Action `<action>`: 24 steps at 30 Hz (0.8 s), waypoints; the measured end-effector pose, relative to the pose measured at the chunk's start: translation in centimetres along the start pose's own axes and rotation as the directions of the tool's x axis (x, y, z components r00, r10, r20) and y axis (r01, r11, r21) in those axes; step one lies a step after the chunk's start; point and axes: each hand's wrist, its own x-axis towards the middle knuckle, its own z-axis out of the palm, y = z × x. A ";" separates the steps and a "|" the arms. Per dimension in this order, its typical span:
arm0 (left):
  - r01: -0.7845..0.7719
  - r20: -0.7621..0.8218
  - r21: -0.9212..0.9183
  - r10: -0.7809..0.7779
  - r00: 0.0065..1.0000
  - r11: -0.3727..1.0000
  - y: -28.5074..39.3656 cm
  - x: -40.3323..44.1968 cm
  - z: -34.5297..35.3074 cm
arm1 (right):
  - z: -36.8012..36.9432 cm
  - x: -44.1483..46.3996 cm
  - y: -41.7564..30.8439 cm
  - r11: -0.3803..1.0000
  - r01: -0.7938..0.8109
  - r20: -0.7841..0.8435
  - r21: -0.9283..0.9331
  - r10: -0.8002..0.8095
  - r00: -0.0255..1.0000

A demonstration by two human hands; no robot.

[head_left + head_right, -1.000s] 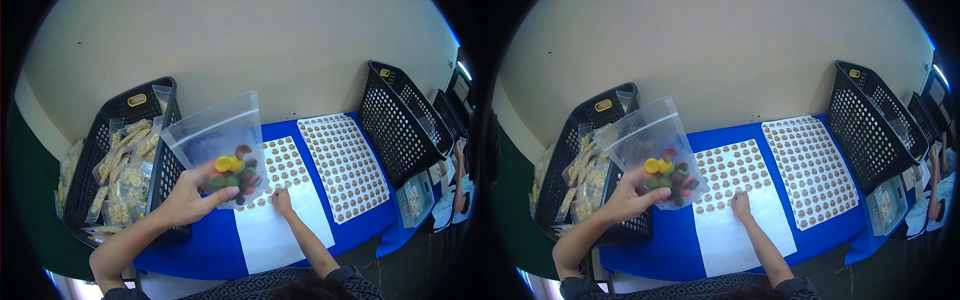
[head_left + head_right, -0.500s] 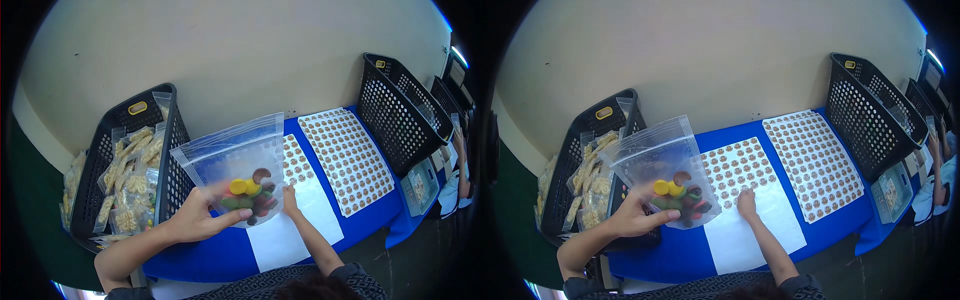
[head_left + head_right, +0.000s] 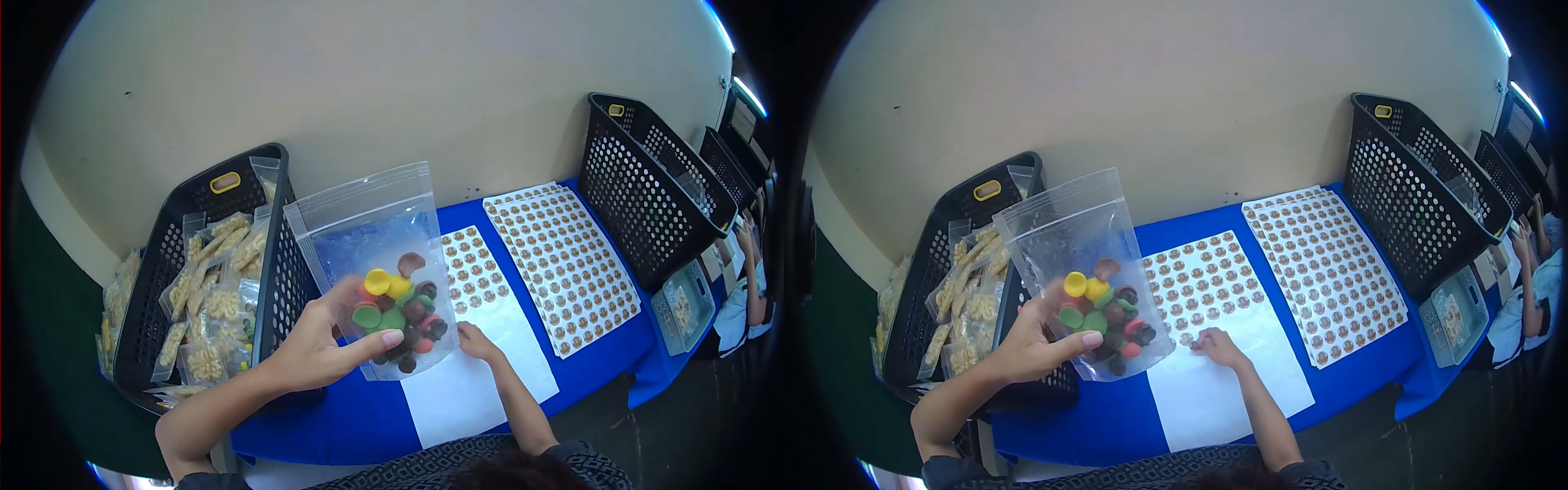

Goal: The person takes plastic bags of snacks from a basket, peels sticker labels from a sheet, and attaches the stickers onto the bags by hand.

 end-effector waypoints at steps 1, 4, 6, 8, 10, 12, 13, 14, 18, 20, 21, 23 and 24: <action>-0.007 -0.002 0.004 0.007 1.000 1.000 0.2 0.0 0.0 | -0.6 -0.1 -0.8 0.968 -0.177 0.162 0.177 0.148 0.976; 0.064 -0.021 -0.111 -0.067 0.998 0.992 0.9 0.0 -0.1 | -2.0 -0.1 -3.6 0.965 -0.056 0.133 0.258 0.022 0.991; 0.105 0.027 -0.248 -0.101 0.994 0.963 0.6 0.1 -0.1 | -4.1 -0.3 -6.8 0.937 0.035 0.069 0.347 -0.063 0.996; 0.156 0.048 -0.142 -0.151 0.987 0.978 -0.2 0.2 -0.4 | -5.2 -0.2 -11.0 0.782 0.143 -0.085 0.606 -0.115 0.990; 0.175 0.052 -0.213 -0.168 0.984 0.961 0.2 0.1 -0.3 | -6.8 -1.5 -15.5 0.684 0.274 -0.269 0.676 -0.117 0.956; 0.183 0.052 -0.299 -0.175 0.983 0.937 -0.9 0.0 -0.2 | -8.2 -2.8 -19.1 0.605 0.377 -0.370 0.701 -0.143 0.918; 0.174 0.051 -0.310 -0.166 0.985 0.935 -0.9 0.0 0.0 | -8.6 -3.4 -20.8 0.581 0.428 -0.425 0.692 -0.152 0.892; 0.164 0.050 -0.321 -0.156 0.987 0.933 -1.0 0.0 0.0 | -8.8 -3.9 -22.0 0.538 0.463 -0.452 0.704 -0.163 0.877; 0.278 0.114 -0.269 -0.256 0.960 0.922 -0.3 -0.1 -0.3 | -8.4 -5.0 -25.1 0.581 0.523 -0.392 0.624 -0.346 0.852; 0.217 0.091 -0.269 -0.200 0.976 0.938 -0.4 -0.2 -0.2 | -8.0 -5.2 -25.8 0.661 0.575 -0.346 0.482 -0.460 0.818; 0.213 0.090 -0.275 -0.196 0.977 0.937 -0.1 -0.3 -0.2 | -7.7 -5.2 -25.9 0.701 0.586 -0.344 0.406 -0.477 0.809; 0.204 0.087 -0.281 -0.186 0.979 0.938 -0.2 -0.4 -0.2 | -7.5 -5.3 -25.9 0.714 0.605 -0.345 0.353 -0.501 0.793; 0.188 0.097 -0.281 -0.167 0.981 0.941 -0.7 -0.5 -0.2 | -7.4 -5.3 -25.9 0.727 0.618 -0.345 0.299 -0.522 0.780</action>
